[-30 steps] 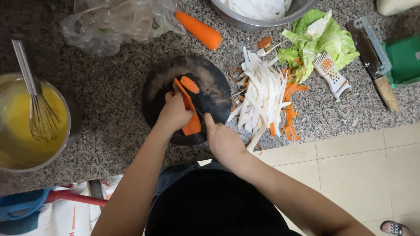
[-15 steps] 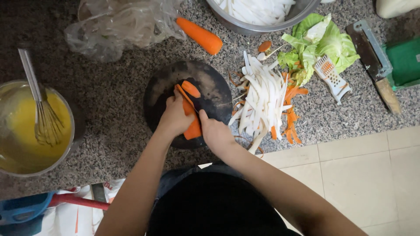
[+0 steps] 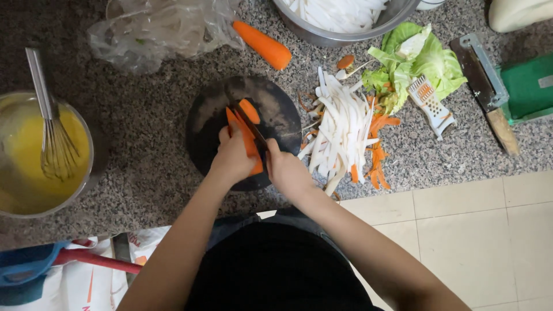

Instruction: Slice carrots and radishes into thin strips and place them in a bowl.

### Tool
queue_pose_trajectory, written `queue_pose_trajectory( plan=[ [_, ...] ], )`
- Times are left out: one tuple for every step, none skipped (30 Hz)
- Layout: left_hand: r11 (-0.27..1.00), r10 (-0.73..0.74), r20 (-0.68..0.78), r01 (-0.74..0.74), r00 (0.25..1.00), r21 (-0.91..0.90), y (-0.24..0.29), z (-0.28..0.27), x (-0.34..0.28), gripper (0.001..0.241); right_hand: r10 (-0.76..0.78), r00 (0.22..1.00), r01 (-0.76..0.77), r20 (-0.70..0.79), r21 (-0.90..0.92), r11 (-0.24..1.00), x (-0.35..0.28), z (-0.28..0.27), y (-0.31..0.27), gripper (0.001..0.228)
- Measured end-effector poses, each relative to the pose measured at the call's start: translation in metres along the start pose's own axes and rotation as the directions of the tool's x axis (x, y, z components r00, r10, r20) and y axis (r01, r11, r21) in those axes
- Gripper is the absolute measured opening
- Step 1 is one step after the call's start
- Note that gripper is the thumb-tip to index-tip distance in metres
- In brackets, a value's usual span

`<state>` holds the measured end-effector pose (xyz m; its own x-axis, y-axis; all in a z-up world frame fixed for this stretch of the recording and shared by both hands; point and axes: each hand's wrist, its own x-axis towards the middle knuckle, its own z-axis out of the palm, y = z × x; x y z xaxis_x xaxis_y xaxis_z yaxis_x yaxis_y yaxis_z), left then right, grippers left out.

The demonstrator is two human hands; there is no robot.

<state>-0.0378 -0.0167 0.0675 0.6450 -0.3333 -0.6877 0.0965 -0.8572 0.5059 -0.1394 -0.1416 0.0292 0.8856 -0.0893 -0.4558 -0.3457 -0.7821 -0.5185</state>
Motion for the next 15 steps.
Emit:
queue_pose_trajectory(
  plan=[
    [1.0, -0.001, 0.001, 0.001, 1.0, -0.001, 0.001, 0.0, 0.002, 0.093, 0.0, 1.0, 0.0, 0.002, 0.0, 1.0, -0.005, 0.001, 0.0, 0.041],
    [0.999, -0.029, -0.006, 0.029, 1.0, 0.019, 0.002, 0.0, 0.003, 0.092, 0.001, 1.0, -0.001, -0.003, -0.06, 0.998, -0.009, 0.002, 0.001, 0.04],
    [0.998, -0.055, -0.014, 0.056, 0.998, 0.04, 0.004, 0.0, 0.005, 0.092, 0.003, 1.0, -0.004, -0.008, -0.118, 0.993, -0.014, 0.003, 0.002, 0.039],
    [0.998, -0.055, -0.013, 0.056, 0.998, 0.041, 0.005, -0.001, 0.005, 0.092, 0.004, 1.0, -0.005, -0.008, -0.116, 0.993, -0.022, -0.003, -0.004, 0.039],
    [0.998, -0.064, -0.012, 0.064, 0.998, 0.026, 0.007, -0.001, 0.005, 0.094, -0.015, 1.0, 0.012, -0.017, -0.148, 0.989, -0.029, -0.008, -0.01, 0.039],
    [0.997, -0.072, -0.011, 0.072, 0.997, 0.011, 0.008, -0.001, 0.005, 0.096, -0.035, 0.999, 0.03, -0.025, -0.18, 0.983, -0.037, -0.013, -0.016, 0.039],
    [0.997, -0.072, -0.008, 0.072, 0.997, 0.013, 0.011, -0.004, 0.001, 0.096, -0.032, 0.999, 0.027, -0.025, -0.178, 0.984, -0.039, -0.014, -0.017, 0.039],
    [0.997, -0.08, -0.002, 0.08, 0.997, -0.01, 0.015, -0.007, -0.004, 0.094, -0.033, 0.999, 0.03, -0.01, -0.199, 0.979, -0.041, -0.015, -0.018, 0.039],
    [0.996, -0.087, 0.004, 0.087, 0.996, -0.033, 0.019, -0.009, -0.008, 0.093, -0.033, 0.999, 0.032, 0.003, -0.22, 0.975, -0.043, -0.017, -0.018, 0.039],
    [0.996, -0.085, 0.006, 0.085, 0.996, -0.029, 0.015, -0.008, -0.004, 0.093, -0.029, 1.0, 0.028, 0.001, -0.218, 0.976, -0.042, -0.015, -0.017, 0.039],
    [0.997, -0.074, 0.001, 0.074, 0.997, -0.035, 0.011, -0.007, -0.002, 0.093, -0.031, 1.0, 0.03, 0.0, -0.227, 0.973, -0.042, -0.013, -0.015, 0.039],
    [0.997, -0.062, -0.004, 0.062, 0.998, -0.04, 0.006, -0.005, 0.001, 0.092, -0.033, 0.999, 0.031, -0.001, -0.236, 0.971, -0.041, -0.011, -0.013, 0.038],
    [0.997, -0.062, 0.001, 0.062, 0.998, -0.038, 0.012, -0.008, -0.004, 0.092, -0.028, 1.0, 0.027, -0.001, -0.234, 0.972, -0.041, -0.011, -0.014, 0.038],
    [0.987, -0.096, 0.008, 0.096, 0.995, -0.133, 0.017, -0.012, -0.01, 0.093, -0.037, 0.999, 0.037, 0.006, -0.221, 0.975, -0.041, -0.011, -0.014, 0.038],
    [0.965, -0.13, 0.015, 0.13, 0.991, -0.228, 0.023, -0.016, -0.015, 0.094, -0.049, 0.999, 0.051, 0.013, -0.209, 0.977, -0.04, -0.011, -0.014, 0.037]
  ],
)
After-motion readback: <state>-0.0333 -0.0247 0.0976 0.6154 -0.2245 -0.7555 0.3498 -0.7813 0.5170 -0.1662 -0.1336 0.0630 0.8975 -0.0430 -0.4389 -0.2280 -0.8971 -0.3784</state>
